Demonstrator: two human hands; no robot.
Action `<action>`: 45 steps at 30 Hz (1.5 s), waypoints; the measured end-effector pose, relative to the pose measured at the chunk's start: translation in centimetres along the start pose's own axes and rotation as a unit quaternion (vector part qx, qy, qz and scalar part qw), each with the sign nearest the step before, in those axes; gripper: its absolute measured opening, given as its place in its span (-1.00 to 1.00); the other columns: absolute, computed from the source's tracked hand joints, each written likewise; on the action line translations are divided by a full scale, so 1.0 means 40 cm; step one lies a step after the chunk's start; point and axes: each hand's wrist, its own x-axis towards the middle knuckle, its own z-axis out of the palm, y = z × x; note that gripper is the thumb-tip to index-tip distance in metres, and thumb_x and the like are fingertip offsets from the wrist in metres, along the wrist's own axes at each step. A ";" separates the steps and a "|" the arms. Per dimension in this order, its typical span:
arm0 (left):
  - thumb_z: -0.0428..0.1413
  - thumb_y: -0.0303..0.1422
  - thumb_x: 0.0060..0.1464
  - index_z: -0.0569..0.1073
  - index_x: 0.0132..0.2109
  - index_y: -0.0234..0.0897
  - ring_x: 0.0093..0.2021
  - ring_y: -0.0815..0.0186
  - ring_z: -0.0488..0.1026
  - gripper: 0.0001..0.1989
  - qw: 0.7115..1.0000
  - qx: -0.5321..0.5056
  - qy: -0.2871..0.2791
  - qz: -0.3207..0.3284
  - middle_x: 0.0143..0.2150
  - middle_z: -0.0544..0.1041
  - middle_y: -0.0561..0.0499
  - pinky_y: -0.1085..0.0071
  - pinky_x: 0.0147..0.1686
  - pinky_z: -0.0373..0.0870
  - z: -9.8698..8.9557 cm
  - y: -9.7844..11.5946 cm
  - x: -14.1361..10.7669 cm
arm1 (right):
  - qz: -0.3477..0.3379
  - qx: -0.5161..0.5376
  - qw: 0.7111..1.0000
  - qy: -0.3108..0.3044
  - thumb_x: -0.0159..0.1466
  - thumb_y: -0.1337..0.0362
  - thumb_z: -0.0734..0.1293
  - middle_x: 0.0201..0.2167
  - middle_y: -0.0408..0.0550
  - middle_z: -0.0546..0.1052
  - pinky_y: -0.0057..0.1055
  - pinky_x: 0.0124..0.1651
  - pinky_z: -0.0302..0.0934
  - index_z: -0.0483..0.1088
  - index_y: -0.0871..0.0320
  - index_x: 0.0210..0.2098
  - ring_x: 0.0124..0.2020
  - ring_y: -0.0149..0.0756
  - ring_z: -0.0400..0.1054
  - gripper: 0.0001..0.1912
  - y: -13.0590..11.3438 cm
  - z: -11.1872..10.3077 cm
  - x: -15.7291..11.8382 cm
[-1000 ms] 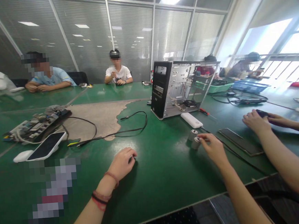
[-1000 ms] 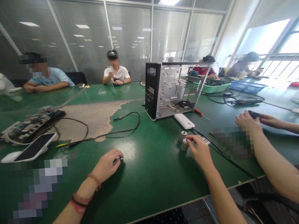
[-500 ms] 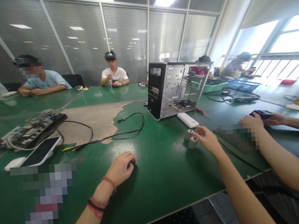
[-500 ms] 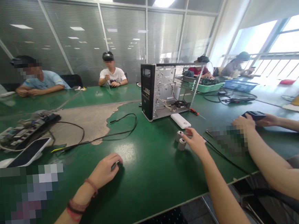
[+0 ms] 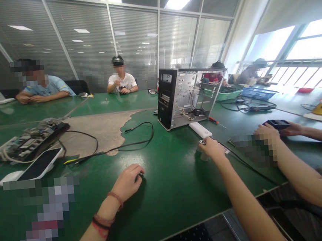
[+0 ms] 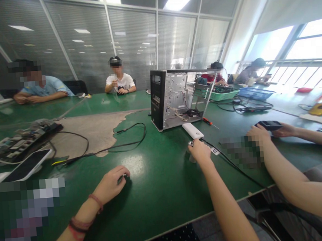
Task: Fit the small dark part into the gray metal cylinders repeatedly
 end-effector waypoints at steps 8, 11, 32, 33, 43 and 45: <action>-0.10 -0.58 0.02 0.40 -0.26 -0.25 -0.23 0.25 0.40 -0.76 1.000 -0.012 0.003 -0.014 -0.28 0.44 -0.02 0.35 -0.19 0.34 0.000 0.001 0.000 | -0.263 0.148 0.953 -0.002 0.27 0.22 0.18 -0.15 0.06 0.48 -0.29 -0.03 0.18 0.21 0.17 -0.01 -0.08 -0.17 0.37 -0.68 -0.126 -0.022 -0.050; -0.09 -0.59 0.00 0.40 -0.27 -0.26 -0.23 0.26 0.40 -0.76 0.999 -0.043 0.008 -0.024 -0.28 0.45 -0.02 0.34 -0.18 0.34 0.002 0.003 0.000 | -0.390 0.257 0.882 -0.070 0.27 0.25 0.18 -0.11 0.04 0.45 -0.30 0.00 0.18 0.20 0.16 0.01 -0.07 -0.22 0.35 -0.69 -0.212 -0.003 -0.104; 0.04 -0.43 -0.06 0.39 -0.31 -0.35 -0.34 0.31 0.44 -0.88 0.852 -0.486 0.058 -0.186 -0.39 0.47 0.02 0.36 -0.27 0.39 0.033 0.003 0.021 | -0.251 0.673 0.622 -0.311 0.23 0.17 0.29 -0.39 -0.18 0.46 -0.42 -0.24 0.25 0.18 0.06 -0.12 -0.35 -0.37 0.39 -0.73 -0.352 0.099 -0.316; 0.04 -0.44 -0.07 0.39 -0.30 -0.35 -0.34 0.31 0.44 -0.87 0.845 -0.497 0.057 -0.190 -0.39 0.47 0.02 0.36 -0.28 0.40 0.034 0.002 0.022 | -0.234 0.685 0.610 -0.322 0.21 0.16 0.31 -0.42 -0.19 0.46 -0.43 -0.26 0.25 0.18 0.06 -0.14 -0.37 -0.38 0.39 -0.72 -0.357 0.099 -0.316; 0.06 -0.42 -0.07 0.41 -0.26 -0.33 -0.35 0.33 0.45 -0.84 0.832 -0.499 0.054 -0.238 -0.32 0.50 0.01 0.42 -0.37 0.39 0.037 0.004 0.024 | 0.028 0.765 0.458 -0.452 0.23 0.17 0.30 -0.42 -0.11 0.52 -0.49 -0.40 0.32 0.27 0.14 -0.17 -0.47 -0.42 0.42 -0.76 -0.402 0.143 -0.294; 0.07 -0.40 -0.06 0.41 -0.25 -0.33 -0.33 0.31 0.46 -0.83 0.831 -0.501 0.045 -0.237 -0.30 0.51 -0.01 0.41 -0.35 0.39 0.037 0.007 0.023 | 0.080 0.759 0.427 -0.484 0.29 0.16 0.21 -0.45 -0.05 0.53 -0.51 -0.39 0.33 0.31 0.22 -0.21 -0.51 -0.45 0.41 -0.77 -0.398 0.142 -0.292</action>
